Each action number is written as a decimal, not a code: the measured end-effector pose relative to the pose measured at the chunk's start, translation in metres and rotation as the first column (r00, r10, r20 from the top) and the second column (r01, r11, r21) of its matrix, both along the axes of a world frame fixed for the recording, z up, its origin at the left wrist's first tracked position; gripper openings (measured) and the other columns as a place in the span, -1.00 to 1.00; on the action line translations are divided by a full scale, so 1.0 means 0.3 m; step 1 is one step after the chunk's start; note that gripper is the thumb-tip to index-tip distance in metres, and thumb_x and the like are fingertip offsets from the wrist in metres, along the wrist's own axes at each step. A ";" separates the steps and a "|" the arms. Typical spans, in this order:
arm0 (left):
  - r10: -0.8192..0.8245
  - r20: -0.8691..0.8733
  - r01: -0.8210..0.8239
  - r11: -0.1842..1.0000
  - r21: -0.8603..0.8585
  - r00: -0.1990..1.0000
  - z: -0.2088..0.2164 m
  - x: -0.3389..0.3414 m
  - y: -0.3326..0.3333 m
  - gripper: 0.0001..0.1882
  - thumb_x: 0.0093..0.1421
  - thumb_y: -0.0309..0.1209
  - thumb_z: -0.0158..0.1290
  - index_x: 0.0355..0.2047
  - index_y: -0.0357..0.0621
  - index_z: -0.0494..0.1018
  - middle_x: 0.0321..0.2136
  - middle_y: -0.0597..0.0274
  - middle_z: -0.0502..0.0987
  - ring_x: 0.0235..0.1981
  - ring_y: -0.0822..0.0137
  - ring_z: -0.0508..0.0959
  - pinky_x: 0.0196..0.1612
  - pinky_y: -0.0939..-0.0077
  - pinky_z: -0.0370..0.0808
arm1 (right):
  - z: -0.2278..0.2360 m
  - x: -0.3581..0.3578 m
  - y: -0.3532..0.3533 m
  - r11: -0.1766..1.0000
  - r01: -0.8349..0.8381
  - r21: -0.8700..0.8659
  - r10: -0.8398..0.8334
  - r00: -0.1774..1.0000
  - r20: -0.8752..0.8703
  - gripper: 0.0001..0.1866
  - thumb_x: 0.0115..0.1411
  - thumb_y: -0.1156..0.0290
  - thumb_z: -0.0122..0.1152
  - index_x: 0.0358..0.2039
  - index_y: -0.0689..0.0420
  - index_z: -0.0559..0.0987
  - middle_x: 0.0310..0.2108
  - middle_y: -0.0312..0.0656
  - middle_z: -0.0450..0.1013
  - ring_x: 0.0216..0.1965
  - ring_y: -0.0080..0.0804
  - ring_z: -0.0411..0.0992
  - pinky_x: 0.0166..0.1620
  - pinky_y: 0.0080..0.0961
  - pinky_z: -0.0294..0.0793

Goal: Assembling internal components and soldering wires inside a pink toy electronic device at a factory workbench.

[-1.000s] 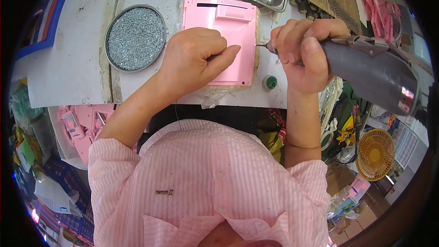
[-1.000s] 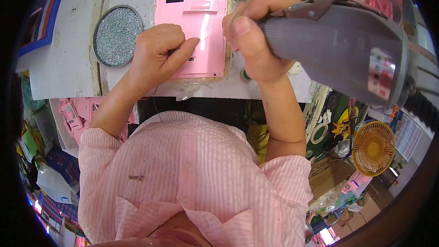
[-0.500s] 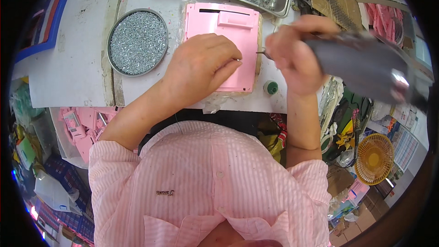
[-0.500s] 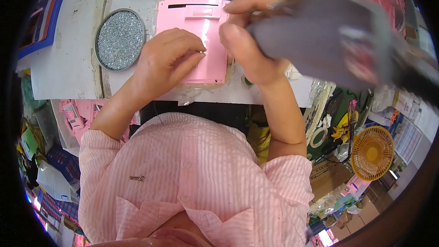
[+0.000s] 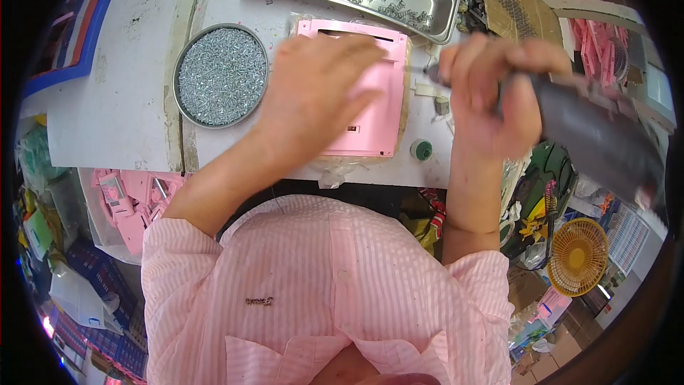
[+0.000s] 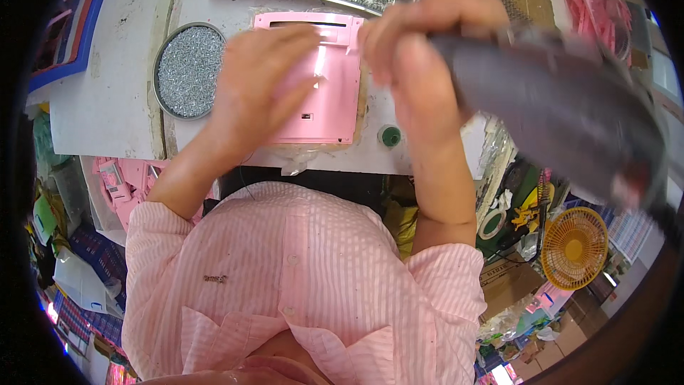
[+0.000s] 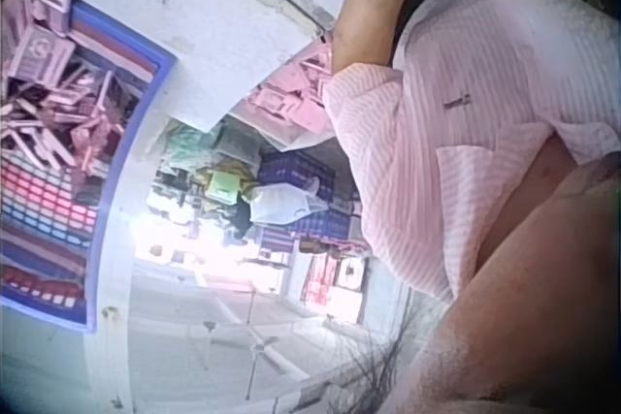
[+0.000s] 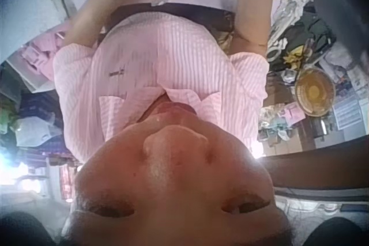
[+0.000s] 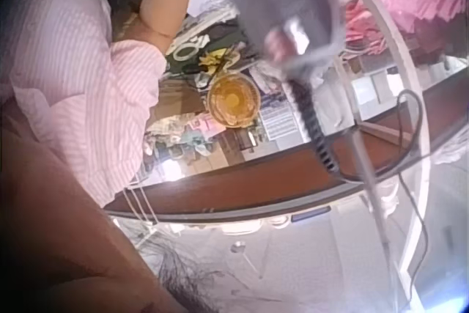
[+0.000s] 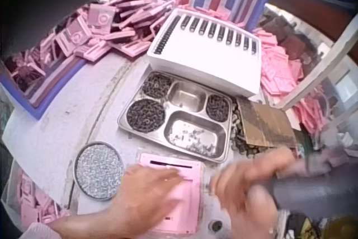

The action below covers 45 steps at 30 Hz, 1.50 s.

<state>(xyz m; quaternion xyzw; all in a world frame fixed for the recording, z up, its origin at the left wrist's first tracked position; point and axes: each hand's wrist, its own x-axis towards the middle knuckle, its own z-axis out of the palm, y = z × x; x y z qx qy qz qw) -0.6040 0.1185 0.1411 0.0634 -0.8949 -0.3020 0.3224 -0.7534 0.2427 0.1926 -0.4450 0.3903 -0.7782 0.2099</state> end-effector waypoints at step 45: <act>0.357 0.406 -0.305 0.933 -0.188 0.841 -0.030 0.317 -0.262 -0.81 0.00 -0.31 0.33 -0.35 0.04 0.61 -0.23 0.43 0.48 -0.09 0.29 0.43 0.04 0.06 0.19 | 0.000 0.122 -0.308 0.967 -0.256 0.016 0.255 0.965 0.056 -0.75 0.29 0.42 0.23 -0.15 0.20 0.36 -0.60 -0.19 0.36 -0.64 -0.50 0.29 -0.52 -0.42 0.39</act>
